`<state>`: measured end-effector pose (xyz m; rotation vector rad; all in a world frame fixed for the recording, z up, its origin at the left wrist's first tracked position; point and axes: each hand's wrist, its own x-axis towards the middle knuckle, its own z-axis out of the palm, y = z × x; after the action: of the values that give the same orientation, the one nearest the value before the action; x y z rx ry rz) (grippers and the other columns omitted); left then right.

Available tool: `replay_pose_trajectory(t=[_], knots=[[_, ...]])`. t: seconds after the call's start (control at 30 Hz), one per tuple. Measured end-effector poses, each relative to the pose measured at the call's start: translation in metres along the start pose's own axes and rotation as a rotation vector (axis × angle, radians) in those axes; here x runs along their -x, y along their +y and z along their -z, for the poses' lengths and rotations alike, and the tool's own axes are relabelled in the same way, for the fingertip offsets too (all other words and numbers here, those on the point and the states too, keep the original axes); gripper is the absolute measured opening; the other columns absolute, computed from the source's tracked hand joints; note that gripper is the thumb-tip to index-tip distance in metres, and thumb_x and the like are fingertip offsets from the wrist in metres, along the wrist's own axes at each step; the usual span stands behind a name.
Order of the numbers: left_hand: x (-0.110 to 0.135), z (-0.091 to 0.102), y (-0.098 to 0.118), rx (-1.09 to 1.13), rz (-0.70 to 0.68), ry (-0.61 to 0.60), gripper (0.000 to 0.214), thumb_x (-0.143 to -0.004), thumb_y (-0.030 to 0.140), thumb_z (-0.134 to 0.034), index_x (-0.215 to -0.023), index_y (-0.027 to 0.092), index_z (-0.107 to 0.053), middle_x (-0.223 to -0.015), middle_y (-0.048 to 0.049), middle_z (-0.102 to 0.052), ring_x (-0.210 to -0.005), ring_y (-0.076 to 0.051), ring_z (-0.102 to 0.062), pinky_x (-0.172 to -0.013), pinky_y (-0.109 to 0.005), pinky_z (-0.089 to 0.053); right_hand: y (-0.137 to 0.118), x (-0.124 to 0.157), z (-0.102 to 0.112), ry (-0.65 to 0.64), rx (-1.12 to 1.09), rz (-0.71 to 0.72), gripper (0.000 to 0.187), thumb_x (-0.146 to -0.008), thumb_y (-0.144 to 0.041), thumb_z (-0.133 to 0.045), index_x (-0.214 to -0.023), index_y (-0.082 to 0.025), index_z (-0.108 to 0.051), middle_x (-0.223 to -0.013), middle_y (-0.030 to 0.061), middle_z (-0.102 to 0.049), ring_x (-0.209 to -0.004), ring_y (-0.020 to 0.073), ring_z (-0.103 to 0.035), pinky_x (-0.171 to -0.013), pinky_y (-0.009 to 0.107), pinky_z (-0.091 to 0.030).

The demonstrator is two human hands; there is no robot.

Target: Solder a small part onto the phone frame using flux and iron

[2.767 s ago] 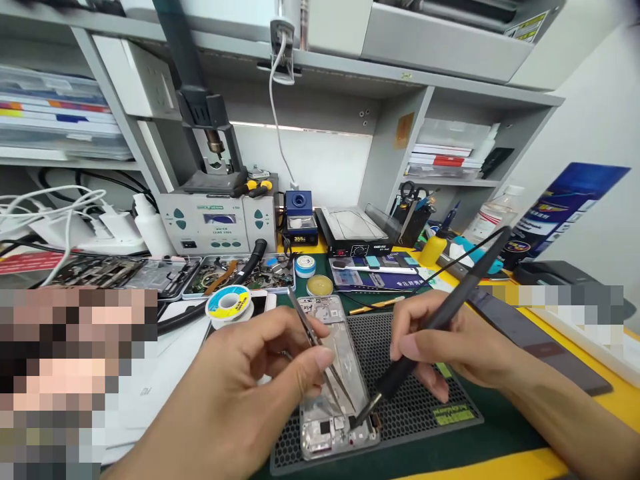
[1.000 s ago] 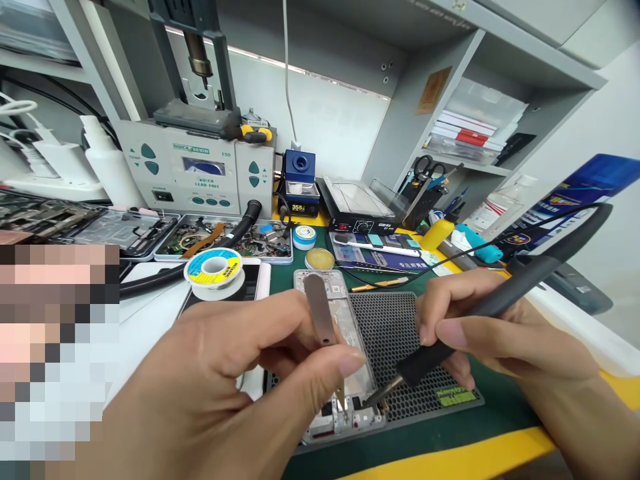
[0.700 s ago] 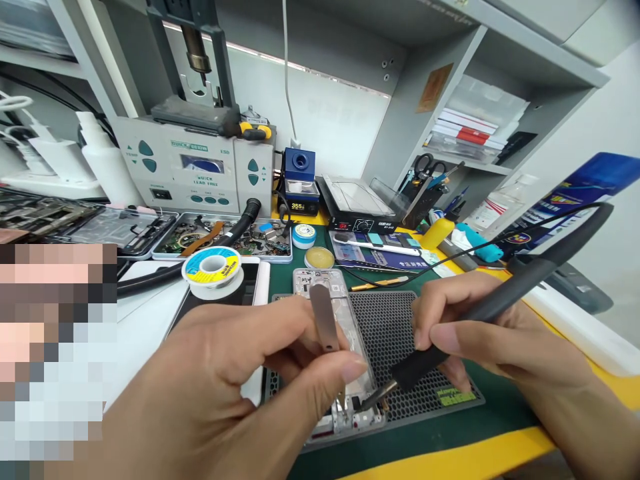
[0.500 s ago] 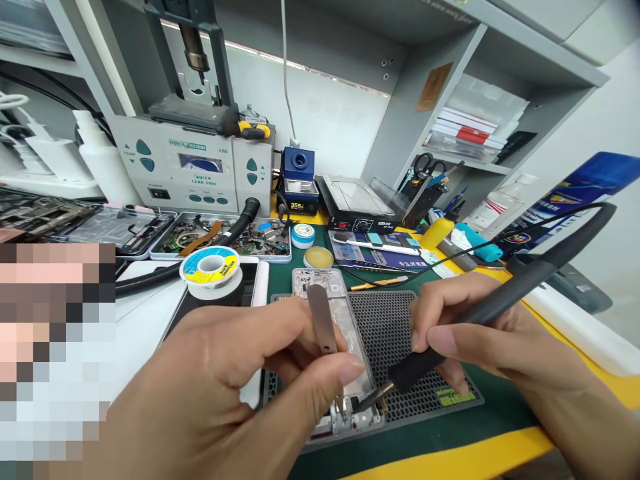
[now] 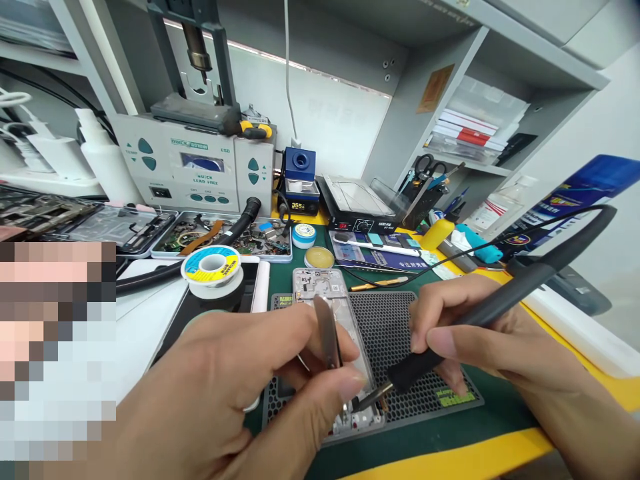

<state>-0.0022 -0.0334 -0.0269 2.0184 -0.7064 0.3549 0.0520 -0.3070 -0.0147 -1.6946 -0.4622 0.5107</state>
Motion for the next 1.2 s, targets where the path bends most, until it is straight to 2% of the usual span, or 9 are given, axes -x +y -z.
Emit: replay_pose_trajectory(t=[0.2, 0.33, 0.5, 0.57, 0.63, 0.77, 0.93, 1.07, 1.2], knots=[[0.000, 0.001, -0.001, -0.056, -0.040, 0.005, 0.019, -0.099, 0.017, -0.061, -0.109, 0.034, -0.062, -0.091, 0.0118, -0.076, -0.073, -0.008, -0.072, -0.051, -0.012, -0.050, -0.003, 0.001, 0.005, -0.016, 0.008, 0.007, 0.015, -0.087, -0.035, -0.078, -0.083, -0.021, -0.080, -0.055, 0.0023, -0.069, -0.040, 0.0121, -0.063, -0.040, 0.015, -0.052], [-0.001, 0.001, 0.002, 0.026, -0.085, -0.071, 0.019, -0.098, 0.016, -0.061, -0.108, 0.032, -0.064, -0.097, 0.0100, -0.077, -0.081, -0.010, -0.074, -0.052, -0.012, -0.051, -0.004, 0.002, 0.004, -0.016, 0.036, 0.008, 0.013, -0.087, -0.034, -0.078, -0.082, -0.022, -0.080, -0.055, 0.0021, -0.069, -0.040, 0.0124, -0.064, -0.040, 0.014, -0.052], [-0.003, 0.001, 0.029, 0.048, 0.146, 0.137, 0.025, -0.092, 0.006, -0.070, -0.095, 0.030, -0.075, -0.077, 0.0156, -0.072, -0.067, -0.001, -0.066, -0.068, -0.004, -0.050, -0.006, 0.003, 0.000, -0.013, 0.053, 0.010, 0.014, -0.084, -0.035, -0.080, -0.081, -0.021, -0.080, -0.051, 0.0017, -0.069, -0.038, 0.0128, -0.063, -0.039, 0.014, -0.051], [-0.003, 0.001, 0.033, 0.061, 0.137, 0.136, 0.028, -0.091, 0.002, -0.069, -0.096, 0.029, -0.075, -0.081, 0.0156, -0.074, -0.070, -0.001, -0.067, -0.071, -0.005, -0.049, -0.007, 0.003, -0.001, -0.010, 0.054, 0.009, 0.014, -0.085, -0.035, -0.079, -0.081, -0.021, -0.080, -0.051, 0.0017, -0.068, -0.039, 0.0125, -0.064, -0.040, 0.014, -0.052], [-0.002, 0.000, 0.031, 0.013, 0.123, 0.090, 0.026, -0.094, 0.008, -0.068, -0.099, 0.033, -0.072, -0.089, 0.0175, -0.076, -0.076, -0.002, -0.070, -0.071, -0.008, -0.050, -0.006, 0.003, -0.001, -0.007, 0.049, 0.007, 0.014, -0.085, -0.035, -0.080, -0.081, -0.021, -0.080, -0.051, 0.0014, -0.067, -0.039, 0.0124, -0.063, -0.040, 0.014, -0.051], [0.001, 0.001, 0.024, -0.066, 0.190, -0.020, 0.015, -0.103, 0.025, -0.057, -0.105, 0.039, -0.063, -0.095, 0.0180, -0.076, -0.082, -0.007, -0.073, -0.059, -0.018, -0.051, -0.003, 0.003, -0.002, -0.005, 0.049, -0.001, 0.015, -0.084, -0.036, -0.080, -0.080, -0.021, -0.080, -0.052, 0.0018, -0.066, -0.039, 0.0129, -0.062, -0.039, 0.016, -0.050], [0.003, 0.002, 0.027, 0.049, 0.258, -0.005, 0.022, -0.102, 0.021, -0.058, -0.105, 0.042, -0.063, -0.094, 0.0201, -0.074, -0.083, -0.004, -0.070, -0.074, -0.015, -0.050, -0.002, 0.004, -0.003, -0.017, 0.062, -0.008, 0.017, -0.084, -0.037, -0.079, -0.080, -0.020, -0.080, -0.055, 0.0022, -0.065, -0.040, 0.0127, -0.061, -0.040, 0.018, -0.050], [0.007, 0.002, 0.023, -0.060, 0.305, -0.027, 0.011, -0.100, 0.036, -0.060, -0.107, 0.045, -0.063, -0.098, 0.0172, -0.072, -0.089, -0.009, -0.069, -0.084, -0.017, -0.052, -0.002, 0.004, -0.003, -0.022, 0.068, -0.006, 0.017, -0.084, -0.037, -0.079, -0.081, -0.020, -0.080, -0.053, 0.0016, -0.064, -0.041, 0.0126, -0.059, -0.041, 0.018, -0.048], [0.011, 0.003, 0.017, -0.173, 0.326, -0.073, 0.012, -0.101, 0.048, -0.053, -0.110, 0.046, -0.060, -0.103, 0.0154, -0.072, -0.096, -0.012, -0.069, -0.079, -0.021, -0.054, -0.002, 0.004, -0.003, -0.031, 0.071, -0.009, 0.016, -0.084, -0.036, -0.078, -0.082, -0.020, -0.079, -0.054, 0.0023, -0.065, -0.041, 0.0132, -0.059, -0.040, 0.019, -0.046]])
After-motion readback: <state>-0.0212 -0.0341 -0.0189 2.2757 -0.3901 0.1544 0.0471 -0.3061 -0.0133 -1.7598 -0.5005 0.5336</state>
